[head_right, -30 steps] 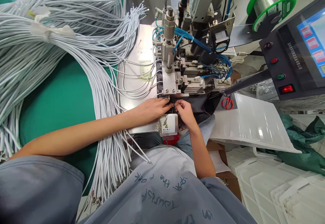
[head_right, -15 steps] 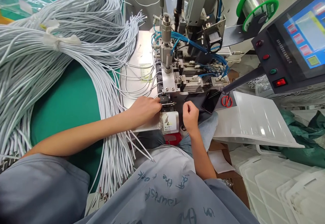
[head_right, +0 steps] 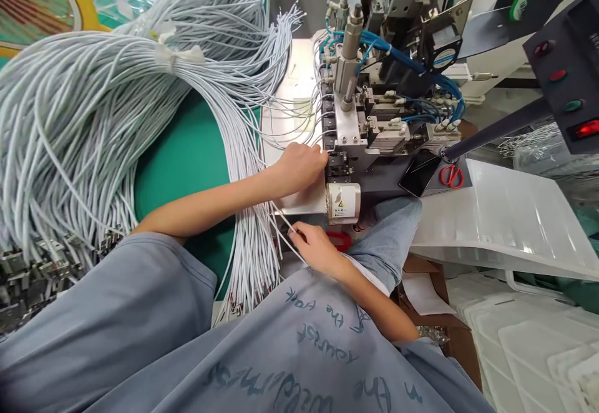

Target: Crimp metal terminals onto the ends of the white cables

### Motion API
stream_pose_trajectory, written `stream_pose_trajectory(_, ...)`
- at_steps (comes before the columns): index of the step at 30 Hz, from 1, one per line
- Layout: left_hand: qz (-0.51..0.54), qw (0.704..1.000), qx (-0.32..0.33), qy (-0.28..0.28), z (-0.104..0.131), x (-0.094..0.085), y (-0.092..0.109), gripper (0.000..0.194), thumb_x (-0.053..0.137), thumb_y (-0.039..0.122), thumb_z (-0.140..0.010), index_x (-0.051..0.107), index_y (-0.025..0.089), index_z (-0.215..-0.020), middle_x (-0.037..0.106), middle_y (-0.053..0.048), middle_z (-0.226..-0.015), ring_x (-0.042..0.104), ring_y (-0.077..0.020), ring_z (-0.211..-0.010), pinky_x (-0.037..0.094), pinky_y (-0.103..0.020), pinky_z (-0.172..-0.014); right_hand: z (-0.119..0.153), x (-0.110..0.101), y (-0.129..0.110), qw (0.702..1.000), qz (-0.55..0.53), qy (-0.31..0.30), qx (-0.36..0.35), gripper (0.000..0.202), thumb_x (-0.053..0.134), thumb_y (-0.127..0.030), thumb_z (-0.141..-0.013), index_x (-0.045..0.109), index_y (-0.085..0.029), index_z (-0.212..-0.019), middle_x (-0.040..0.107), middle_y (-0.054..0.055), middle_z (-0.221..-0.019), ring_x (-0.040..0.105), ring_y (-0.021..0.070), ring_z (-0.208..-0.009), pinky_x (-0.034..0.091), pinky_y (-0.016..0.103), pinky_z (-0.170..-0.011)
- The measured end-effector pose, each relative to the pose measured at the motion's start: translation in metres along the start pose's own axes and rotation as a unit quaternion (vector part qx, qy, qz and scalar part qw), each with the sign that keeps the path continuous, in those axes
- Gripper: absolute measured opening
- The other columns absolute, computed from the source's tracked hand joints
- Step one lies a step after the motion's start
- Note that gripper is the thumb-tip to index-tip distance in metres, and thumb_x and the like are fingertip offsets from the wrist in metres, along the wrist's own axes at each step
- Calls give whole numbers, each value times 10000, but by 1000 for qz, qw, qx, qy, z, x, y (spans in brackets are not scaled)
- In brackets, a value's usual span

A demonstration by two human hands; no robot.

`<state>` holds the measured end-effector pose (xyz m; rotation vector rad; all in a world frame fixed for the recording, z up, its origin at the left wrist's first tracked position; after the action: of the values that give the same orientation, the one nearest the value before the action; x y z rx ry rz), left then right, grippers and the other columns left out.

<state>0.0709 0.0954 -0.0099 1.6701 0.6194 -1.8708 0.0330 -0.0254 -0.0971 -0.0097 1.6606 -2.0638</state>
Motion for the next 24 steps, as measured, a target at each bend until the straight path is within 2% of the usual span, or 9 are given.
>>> stream_pose_trajectory(3,142,983,84,77,9,-18,25,273,404,190,-915,643,73,-977,662,-149,-909,633,-230,-863,445,-326,-711,16,-42,-11,997,42,59,-7,240,437,-283,-894,657,-191,-864,665,11,-757,567,149,-682,401,265,-639)
stream_pose_trajectory(5,291,936,173,101,20,-27,45,302,422,274,-933,609,107,-1101,651,-127,-1040,612,-185,-956,460,-302,-801,26,-77,-14,993,41,109,-5,214,477,-287,-875,666,-196,-828,669,12,-745,582,160,-691,424,276,-649)
stream_pose_trajectory(6,356,908,205,88,23,-26,53,316,445,296,-928,587,117,-1147,643,-120,-1090,604,-164,-982,462,-283,-823,30,-96,-14,989,28,147,-4,194,510,-295,-856,664,-193,-793,664,11,-723,580,159,-676,432,275,-633)
stream_pose_trajectory(8,444,869,212,58,24,-18,57,349,519,316,-894,566,120,-1179,653,-105,-1072,616,-135,-917,474,-244,-773,39,-134,-12,970,-19,241,-6,150,605,-320,-785,644,-187,-729,648,7,-683,567,148,-627,442,264,-580)
stream_pose_trajectory(10,483,854,188,49,20,-11,53,313,566,302,-863,603,120,-1114,668,-76,-957,612,-114,-792,468,-219,-690,45,-159,-9,946,-83,314,-20,168,693,-340,-694,619,-189,-697,635,2,-663,555,136,-584,453,260,-547)
stream_pose_trajectory(13,499,848,165,64,13,-13,44,173,540,237,-862,671,132,-908,618,-24,-759,565,-86,-660,435,-195,-612,43,-168,-7,923,-167,344,-49,224,727,-371,-645,614,-200,-737,631,-1,-660,567,135,-569,485,279,-551)
stream_pose_trajectory(17,510,842,153,90,13,-23,38,171,493,163,-857,657,127,-825,549,8,-681,518,-53,-557,401,-166,-539,39,-161,-10,899,-241,354,-87,238,615,-423,-761,648,-205,-848,644,18,-696,592,146,-609,507,309,-586)
stream_pose_trajectory(21,505,839,184,85,18,-27,45,189,474,163,-870,658,122,-845,537,5,-688,527,-55,-570,418,-164,-550,46,-166,-19,885,-185,411,-120,142,664,-350,-748,695,-216,-784,613,8,-705,547,121,-598,464,279,-567)
stream_pose_trajectory(24,503,840,187,79,19,-25,46,208,470,180,-880,657,123,-808,530,6,-649,533,-70,-583,423,-173,-561,46,-168,-24,894,-148,406,-115,136,645,-335,-767,717,-225,-802,606,13,-742,551,126,-631,447,278,-571)
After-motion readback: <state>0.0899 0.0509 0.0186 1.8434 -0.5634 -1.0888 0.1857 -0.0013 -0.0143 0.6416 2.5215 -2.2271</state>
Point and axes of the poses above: each hand's wrist, its own z-axis away from the middle knuckle, its own x-axis out of the palm, y = z × x, the point moved 10 cm from there along -z, towards the middle knuckle
